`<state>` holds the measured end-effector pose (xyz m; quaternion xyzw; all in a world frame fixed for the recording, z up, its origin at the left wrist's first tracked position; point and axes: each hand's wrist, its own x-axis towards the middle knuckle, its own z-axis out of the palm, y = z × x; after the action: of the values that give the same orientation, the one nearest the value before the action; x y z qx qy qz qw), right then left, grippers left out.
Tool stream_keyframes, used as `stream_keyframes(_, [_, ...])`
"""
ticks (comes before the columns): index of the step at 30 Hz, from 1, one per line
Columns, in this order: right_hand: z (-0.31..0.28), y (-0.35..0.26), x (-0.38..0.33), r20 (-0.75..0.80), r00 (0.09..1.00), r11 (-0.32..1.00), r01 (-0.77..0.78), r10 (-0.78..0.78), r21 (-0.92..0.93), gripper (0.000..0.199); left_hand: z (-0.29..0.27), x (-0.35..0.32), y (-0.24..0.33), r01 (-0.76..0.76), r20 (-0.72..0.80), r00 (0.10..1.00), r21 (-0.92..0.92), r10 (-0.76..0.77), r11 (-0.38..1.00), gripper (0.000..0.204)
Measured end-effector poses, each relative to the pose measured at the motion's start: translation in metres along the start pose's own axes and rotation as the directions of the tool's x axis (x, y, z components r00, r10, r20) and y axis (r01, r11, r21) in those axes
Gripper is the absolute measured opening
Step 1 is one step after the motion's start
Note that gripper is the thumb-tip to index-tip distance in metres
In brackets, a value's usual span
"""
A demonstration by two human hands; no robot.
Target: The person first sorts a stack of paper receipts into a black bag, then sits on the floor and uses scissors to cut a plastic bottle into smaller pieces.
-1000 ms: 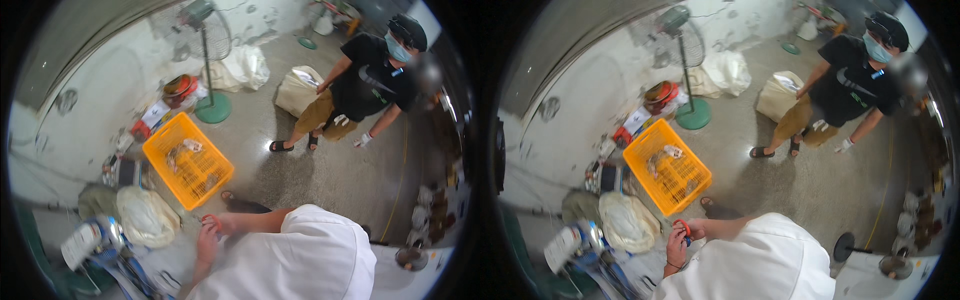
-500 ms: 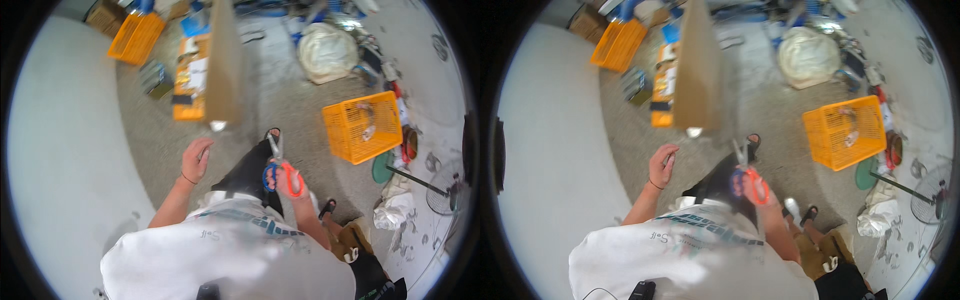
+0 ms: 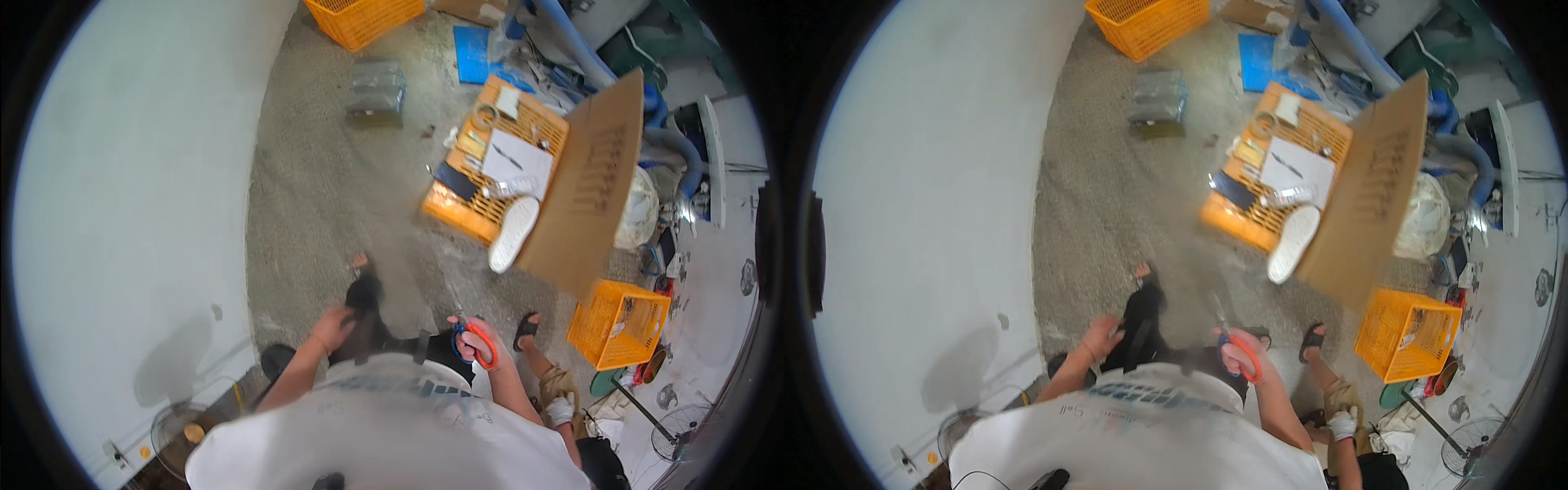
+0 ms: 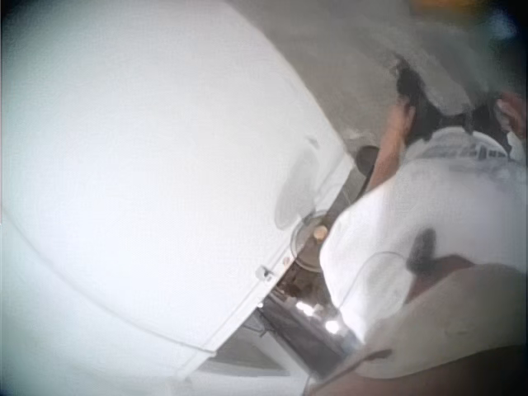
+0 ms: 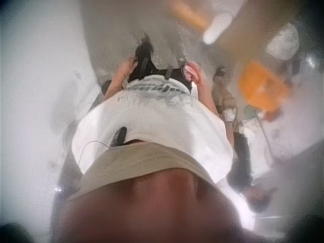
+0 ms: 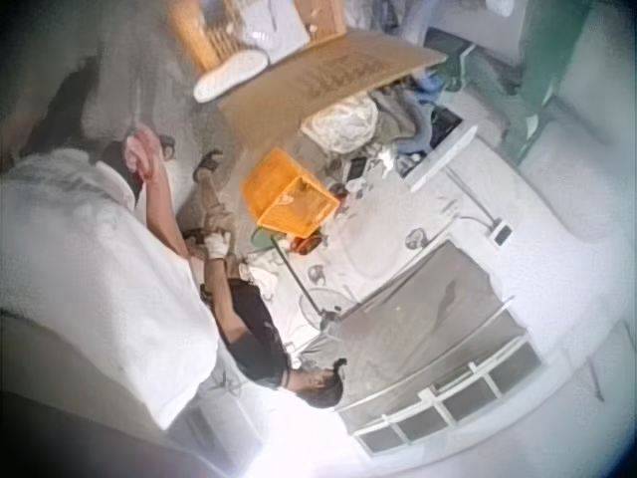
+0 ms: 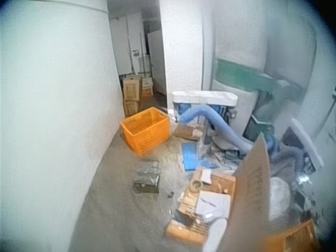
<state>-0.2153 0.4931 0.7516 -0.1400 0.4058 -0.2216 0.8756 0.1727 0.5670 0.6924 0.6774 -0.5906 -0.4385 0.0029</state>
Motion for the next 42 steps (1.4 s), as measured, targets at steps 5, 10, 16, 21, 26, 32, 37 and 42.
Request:
stream_keyframes(5, [0.080,-0.058,0.140,-0.171,0.985,0.898,-0.100,0.028,-0.428,0.038,-0.035,0.026,-0.160,0.231,0.538,0.773,0.258,-0.338,0.938,0.036])
stream_keyframes(10, [0.090,-0.116,0.223,-0.324,0.872,0.410,-0.161,-0.367,-0.898,0.048,-0.067,0.099,-0.234,0.227,0.530,0.817,0.065,-0.226,0.972,0.036])
stream_keyframes(16, [0.053,-0.203,0.373,-0.338,0.849,0.378,-0.180,-0.408,-0.908,0.025,-0.224,0.240,-0.243,0.239,0.481,0.840,0.087,-0.251,0.967,0.029])
stream_keyframes(21, [0.025,-0.269,0.456,-0.405,0.855,0.540,-0.184,-0.324,-0.821,0.025,-0.403,0.322,-0.153,0.649,0.568,0.732,-0.410,-0.377,0.641,0.026])
stream_keyframes(26, [0.021,-0.320,0.471,-0.413,0.875,0.691,-0.135,-0.254,-0.710,0.056,-0.541,0.463,0.004,0.295,0.685,0.699,-0.016,-0.204,0.955,0.011])
stream_keyframes(32, [0.071,-0.373,0.428,-0.399,0.916,0.998,0.051,-0.029,0.046,0.045,-0.612,0.659,0.156,-0.234,0.625,0.780,0.263,0.019,0.936,0.017])
stream_keyframes(37, [0.119,-0.427,0.472,-0.509,0.858,0.939,0.121,0.064,0.322,0.044,-0.602,0.842,0.213,-0.578,0.779,0.578,0.183,0.241,0.795,0.022])
stream_keyframes(42, [0.133,-0.504,0.592,-0.865,0.499,0.631,0.689,-0.054,0.357,0.046,-0.507,1.068,0.230,-0.936,0.974,0.174,0.119,0.142,0.331,0.030])
